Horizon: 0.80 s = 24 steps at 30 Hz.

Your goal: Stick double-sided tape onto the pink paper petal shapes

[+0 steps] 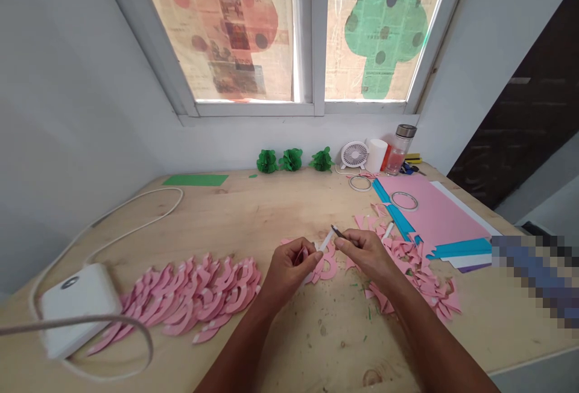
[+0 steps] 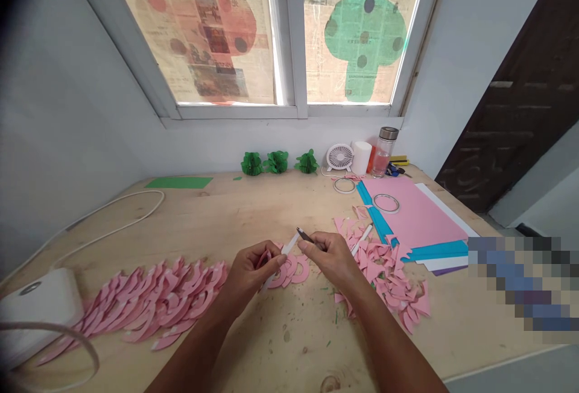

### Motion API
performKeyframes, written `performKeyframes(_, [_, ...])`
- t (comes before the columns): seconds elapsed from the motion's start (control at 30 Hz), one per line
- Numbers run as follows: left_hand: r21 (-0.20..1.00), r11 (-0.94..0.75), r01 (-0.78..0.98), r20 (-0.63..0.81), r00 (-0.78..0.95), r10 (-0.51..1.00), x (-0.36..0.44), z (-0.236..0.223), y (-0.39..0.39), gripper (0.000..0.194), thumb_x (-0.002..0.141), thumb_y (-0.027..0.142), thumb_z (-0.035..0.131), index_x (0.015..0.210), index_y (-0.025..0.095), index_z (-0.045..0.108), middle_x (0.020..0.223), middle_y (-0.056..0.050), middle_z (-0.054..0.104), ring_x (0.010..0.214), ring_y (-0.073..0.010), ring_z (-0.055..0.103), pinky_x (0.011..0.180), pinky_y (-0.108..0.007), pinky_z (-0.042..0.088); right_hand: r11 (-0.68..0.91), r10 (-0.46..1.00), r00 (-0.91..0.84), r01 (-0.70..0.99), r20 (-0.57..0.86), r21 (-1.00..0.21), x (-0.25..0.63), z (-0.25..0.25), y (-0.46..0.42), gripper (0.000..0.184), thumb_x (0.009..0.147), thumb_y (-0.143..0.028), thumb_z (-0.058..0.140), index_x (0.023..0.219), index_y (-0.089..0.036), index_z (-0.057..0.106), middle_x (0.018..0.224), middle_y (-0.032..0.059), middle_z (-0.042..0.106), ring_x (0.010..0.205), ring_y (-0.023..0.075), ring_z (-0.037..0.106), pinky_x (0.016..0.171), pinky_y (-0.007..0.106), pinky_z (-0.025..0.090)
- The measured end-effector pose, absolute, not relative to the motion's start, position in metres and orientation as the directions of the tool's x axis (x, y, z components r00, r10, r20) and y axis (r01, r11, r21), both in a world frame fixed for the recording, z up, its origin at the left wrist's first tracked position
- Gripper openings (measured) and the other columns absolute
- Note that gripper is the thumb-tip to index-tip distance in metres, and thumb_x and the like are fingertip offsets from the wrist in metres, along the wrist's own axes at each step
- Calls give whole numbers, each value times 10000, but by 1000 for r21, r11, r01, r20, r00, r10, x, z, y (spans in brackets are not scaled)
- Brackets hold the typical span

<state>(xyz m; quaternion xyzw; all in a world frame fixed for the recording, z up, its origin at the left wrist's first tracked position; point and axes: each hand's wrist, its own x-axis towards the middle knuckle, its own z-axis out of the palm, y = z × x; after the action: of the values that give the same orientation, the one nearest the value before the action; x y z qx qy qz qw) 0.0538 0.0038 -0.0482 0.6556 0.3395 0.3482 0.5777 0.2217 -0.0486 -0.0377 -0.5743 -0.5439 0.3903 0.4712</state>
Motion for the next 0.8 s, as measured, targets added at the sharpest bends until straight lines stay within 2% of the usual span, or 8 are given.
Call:
performKeyframes(0.23, [990, -133, 45, 90, 521, 849, 53, -50, 5, 243, 701, 335, 619, 597, 145, 508, 474, 60, 415, 422, -49, 333, 415, -177, 251, 24, 984, 169, 232, 65, -972, 221, -35, -48, 367, 756, -485, 519, 586, -172, 431, 542, -57, 225, 489, 71, 209, 452, 233, 149])
performKeyframes(0.53, [992, -126, -25, 122, 493, 861, 51, -47, 4, 254, 707, 350, 613, 602, 145, 506, 507, 39, 458, 464, -67, 386, 443, -184, 296, 24, 996, 82, 191, 41, -981, 220, -33, -50, 347, 783, -477, 497, 679, -149, 540, 532, -56, 284, 492, 76, 256, 453, 228, 179])
performKeyframes(0.8, [992, -120, -37, 122, 519, 846, 50, -44, 1, 263, 691, 350, 633, 593, 142, 506, 504, 36, 458, 465, -69, 393, 445, -187, 302, 18, 997, -78, -52, 22, -998, 221, -31, -54, 343, 829, -439, 461, 761, -127, 585, 454, -64, 346, 435, 68, 256, 453, 232, 190])
